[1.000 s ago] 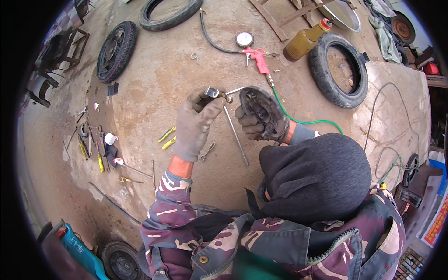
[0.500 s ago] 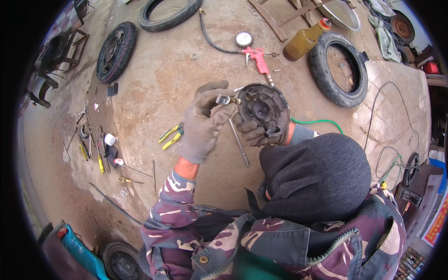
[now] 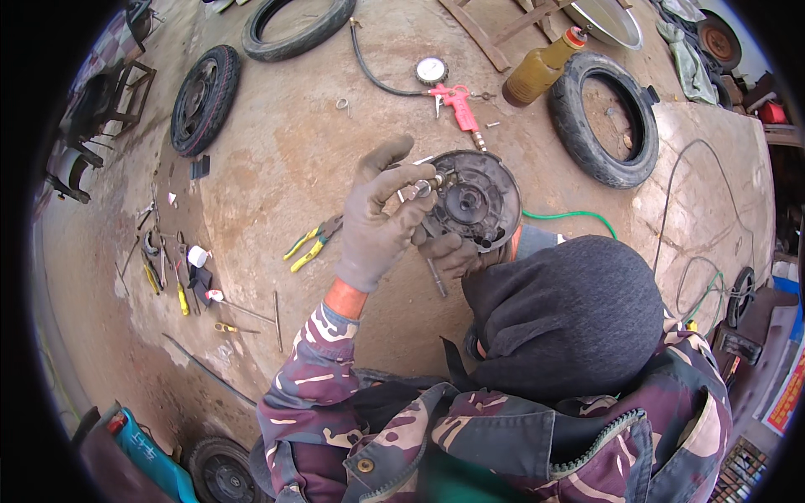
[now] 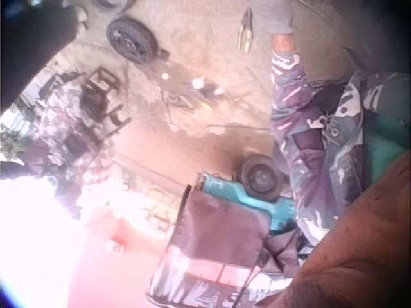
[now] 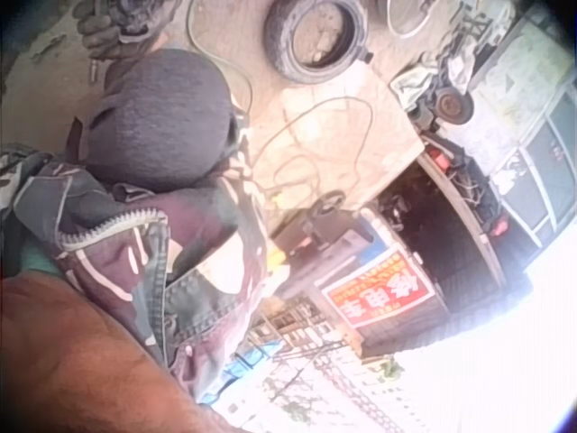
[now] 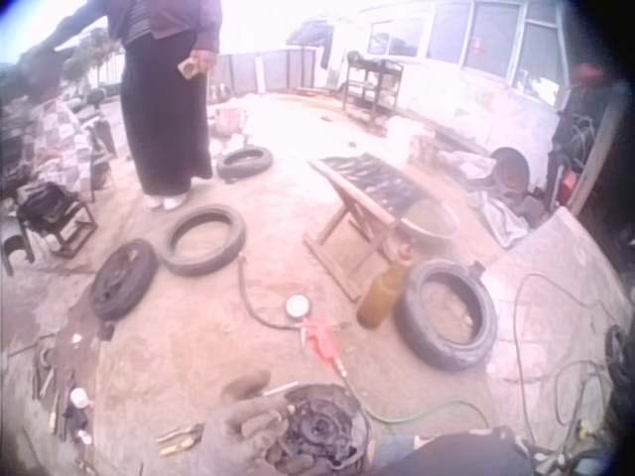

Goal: The person sits on the floor and works on a circular mechanical part, likely a brake assembly. They apply liquid from a squeeze bottle, use a T-handle wrench to tighten or loosen bolts, and use pliers to adjust components. The person repeatedly handles the part, turning it over and applying tools to different areas.

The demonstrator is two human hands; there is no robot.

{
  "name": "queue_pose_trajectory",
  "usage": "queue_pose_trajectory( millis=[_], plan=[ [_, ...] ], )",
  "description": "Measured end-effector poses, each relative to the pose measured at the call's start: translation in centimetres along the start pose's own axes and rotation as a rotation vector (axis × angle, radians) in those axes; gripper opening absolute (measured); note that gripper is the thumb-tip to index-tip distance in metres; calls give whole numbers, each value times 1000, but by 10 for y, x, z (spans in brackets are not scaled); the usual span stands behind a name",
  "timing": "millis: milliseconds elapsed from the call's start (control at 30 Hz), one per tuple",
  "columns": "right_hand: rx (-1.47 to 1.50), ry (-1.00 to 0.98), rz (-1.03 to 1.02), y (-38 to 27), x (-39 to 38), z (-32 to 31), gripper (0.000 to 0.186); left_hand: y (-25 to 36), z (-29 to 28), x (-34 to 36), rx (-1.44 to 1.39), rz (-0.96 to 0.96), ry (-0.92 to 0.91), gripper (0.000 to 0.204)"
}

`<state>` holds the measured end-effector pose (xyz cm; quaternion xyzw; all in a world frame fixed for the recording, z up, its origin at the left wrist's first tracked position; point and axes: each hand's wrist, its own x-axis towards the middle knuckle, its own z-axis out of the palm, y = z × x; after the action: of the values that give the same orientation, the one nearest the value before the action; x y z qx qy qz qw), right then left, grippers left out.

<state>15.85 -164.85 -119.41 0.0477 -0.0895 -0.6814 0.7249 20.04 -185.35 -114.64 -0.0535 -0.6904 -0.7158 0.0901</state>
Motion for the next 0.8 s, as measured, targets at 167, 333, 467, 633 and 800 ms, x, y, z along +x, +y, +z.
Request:
queue_pose_trajectory(
  millis=[167,333,467,633,800],
  plan=[
    [-27,20,-27,1,-4,6,75,2,1,1,189,84,-44,40],
    [-39,11,-100,3,-1,8,74,5,6,1,146,-28,46,45],
    [-62,17,-190,-1,0,9,73,12,0,1,373,26,93,41],
    [-154,193,-265,-5,-2,8,74,21,-10,0,535,120,100,26],
    [-218,272,-263,-10,-2,-3,72,22,-10,0,648,177,97,18]
  ],
)
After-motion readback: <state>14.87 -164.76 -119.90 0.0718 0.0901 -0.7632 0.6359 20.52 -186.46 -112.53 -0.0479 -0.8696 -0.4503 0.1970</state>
